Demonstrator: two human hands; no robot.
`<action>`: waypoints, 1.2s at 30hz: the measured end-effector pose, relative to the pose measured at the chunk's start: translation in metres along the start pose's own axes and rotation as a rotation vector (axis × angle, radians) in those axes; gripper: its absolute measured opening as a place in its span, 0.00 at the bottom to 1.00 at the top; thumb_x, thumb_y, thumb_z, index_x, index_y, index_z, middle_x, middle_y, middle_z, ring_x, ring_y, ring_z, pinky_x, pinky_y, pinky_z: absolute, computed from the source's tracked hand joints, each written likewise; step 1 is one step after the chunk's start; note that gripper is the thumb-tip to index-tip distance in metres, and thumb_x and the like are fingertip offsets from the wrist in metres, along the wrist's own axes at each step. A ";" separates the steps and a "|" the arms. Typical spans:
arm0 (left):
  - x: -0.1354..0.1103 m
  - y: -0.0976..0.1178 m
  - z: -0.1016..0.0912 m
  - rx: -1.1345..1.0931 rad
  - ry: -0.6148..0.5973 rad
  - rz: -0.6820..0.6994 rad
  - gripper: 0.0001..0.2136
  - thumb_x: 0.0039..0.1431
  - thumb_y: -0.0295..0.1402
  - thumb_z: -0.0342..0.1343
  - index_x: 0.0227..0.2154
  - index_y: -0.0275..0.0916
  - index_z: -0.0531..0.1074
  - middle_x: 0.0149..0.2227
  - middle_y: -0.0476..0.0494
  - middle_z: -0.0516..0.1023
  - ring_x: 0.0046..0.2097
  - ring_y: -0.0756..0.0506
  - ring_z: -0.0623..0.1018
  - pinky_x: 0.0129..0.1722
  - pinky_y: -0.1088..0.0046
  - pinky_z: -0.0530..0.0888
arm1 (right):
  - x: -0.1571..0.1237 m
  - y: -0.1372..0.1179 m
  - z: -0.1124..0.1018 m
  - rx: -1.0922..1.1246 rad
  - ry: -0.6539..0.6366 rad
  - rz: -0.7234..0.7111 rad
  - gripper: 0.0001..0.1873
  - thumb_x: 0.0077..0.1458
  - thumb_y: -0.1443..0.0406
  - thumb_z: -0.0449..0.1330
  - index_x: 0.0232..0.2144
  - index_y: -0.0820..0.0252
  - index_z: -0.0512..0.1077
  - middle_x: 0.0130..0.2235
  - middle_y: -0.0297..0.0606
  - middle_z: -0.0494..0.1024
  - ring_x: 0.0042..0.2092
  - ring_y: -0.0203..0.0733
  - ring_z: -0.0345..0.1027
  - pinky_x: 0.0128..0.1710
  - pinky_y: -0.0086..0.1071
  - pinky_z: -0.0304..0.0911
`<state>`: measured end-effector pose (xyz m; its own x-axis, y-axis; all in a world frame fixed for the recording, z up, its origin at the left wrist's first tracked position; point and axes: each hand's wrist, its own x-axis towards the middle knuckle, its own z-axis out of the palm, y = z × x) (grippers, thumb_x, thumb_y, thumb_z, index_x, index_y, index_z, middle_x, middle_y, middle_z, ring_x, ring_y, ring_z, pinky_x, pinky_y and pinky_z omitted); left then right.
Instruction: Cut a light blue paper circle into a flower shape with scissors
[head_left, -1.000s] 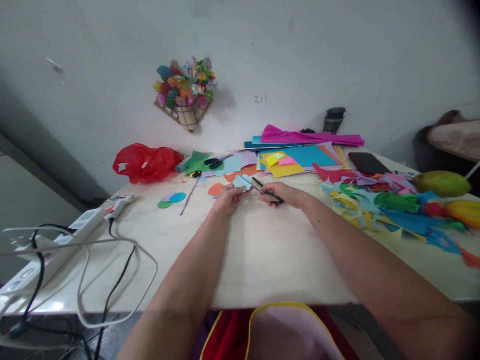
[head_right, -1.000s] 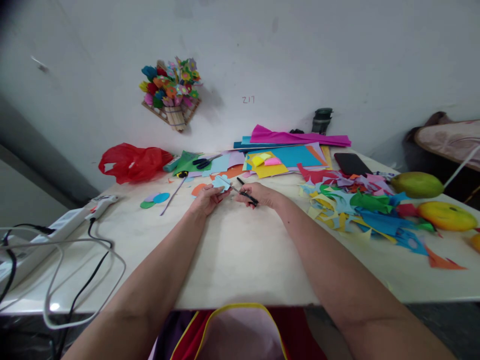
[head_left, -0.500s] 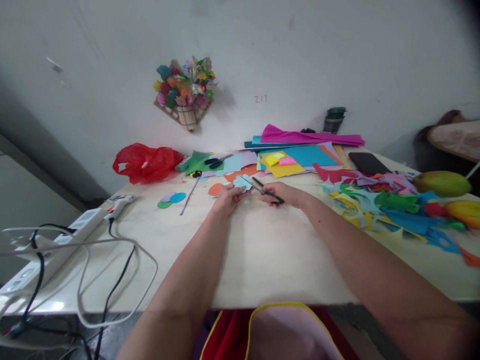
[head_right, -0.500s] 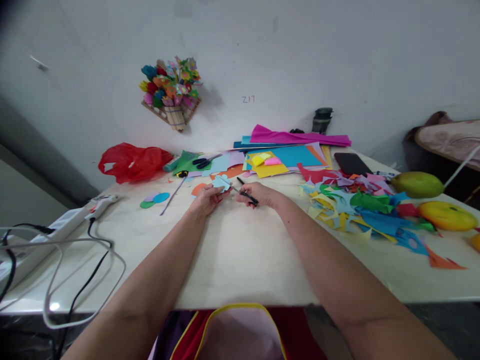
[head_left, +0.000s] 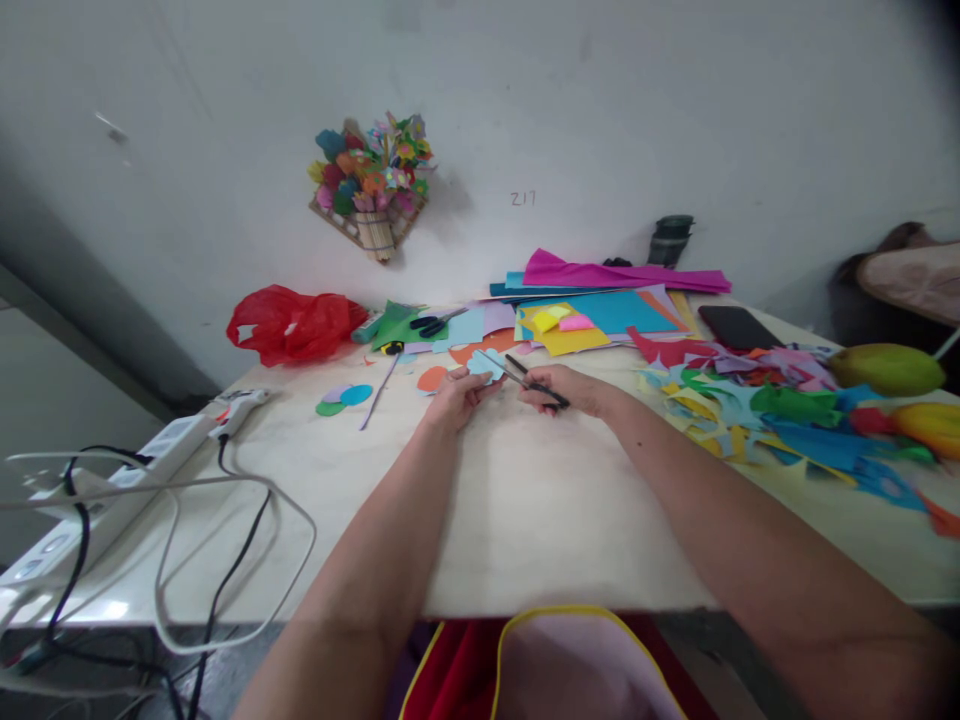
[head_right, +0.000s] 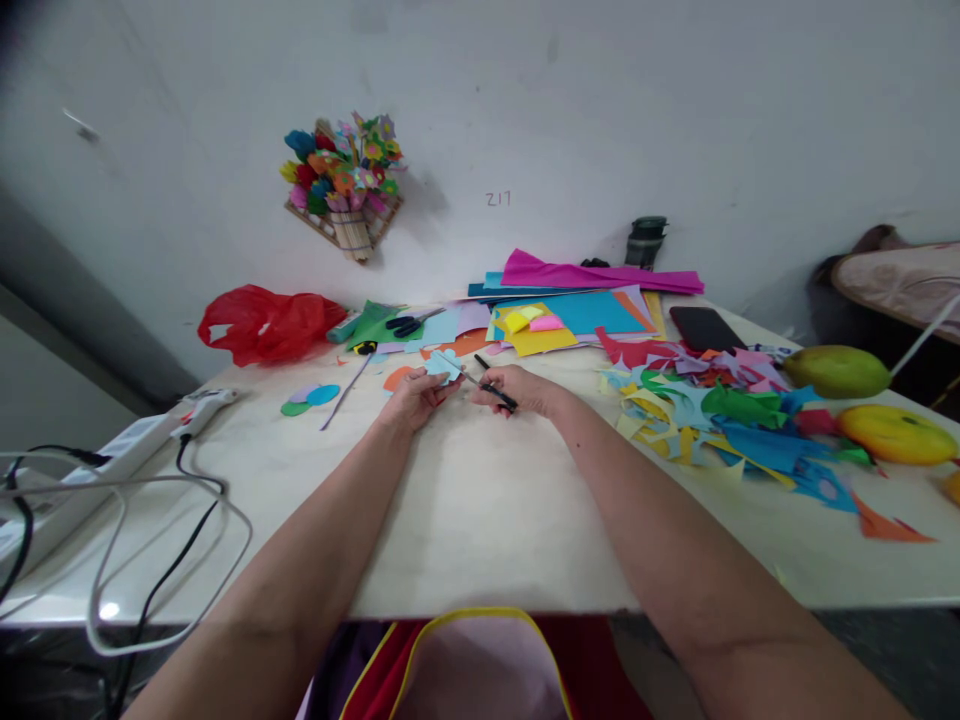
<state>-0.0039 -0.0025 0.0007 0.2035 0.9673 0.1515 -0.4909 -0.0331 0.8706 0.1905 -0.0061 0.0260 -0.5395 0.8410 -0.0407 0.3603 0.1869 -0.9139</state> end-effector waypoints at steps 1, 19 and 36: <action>0.000 0.000 0.000 0.001 0.000 0.000 0.10 0.40 0.24 0.61 0.30 0.30 0.75 0.36 0.39 0.78 0.39 0.43 0.77 0.46 0.65 0.71 | 0.000 0.001 0.000 0.001 -0.001 -0.001 0.12 0.46 0.59 0.60 0.28 0.64 0.65 0.17 0.29 0.66 0.16 0.27 0.57 0.15 0.22 0.53; -0.001 0.001 0.002 0.001 0.014 0.000 0.09 0.40 0.24 0.61 0.29 0.32 0.75 0.35 0.40 0.77 0.40 0.43 0.77 0.47 0.65 0.71 | 0.001 0.000 0.002 -0.016 0.030 0.007 0.11 0.46 0.61 0.61 0.28 0.63 0.65 0.17 0.29 0.65 0.16 0.27 0.56 0.15 0.23 0.53; 0.000 0.001 0.000 0.007 0.012 -0.004 0.10 0.40 0.24 0.61 0.30 0.32 0.74 0.35 0.41 0.77 0.40 0.43 0.77 0.47 0.65 0.71 | 0.002 0.001 0.002 0.015 0.030 -0.001 0.12 0.44 0.61 0.62 0.28 0.64 0.66 0.18 0.29 0.66 0.16 0.27 0.56 0.14 0.23 0.52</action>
<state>-0.0043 -0.0028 0.0016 0.1958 0.9703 0.1423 -0.4839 -0.0306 0.8746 0.1886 -0.0054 0.0244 -0.5169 0.8556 -0.0280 0.3486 0.1804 -0.9197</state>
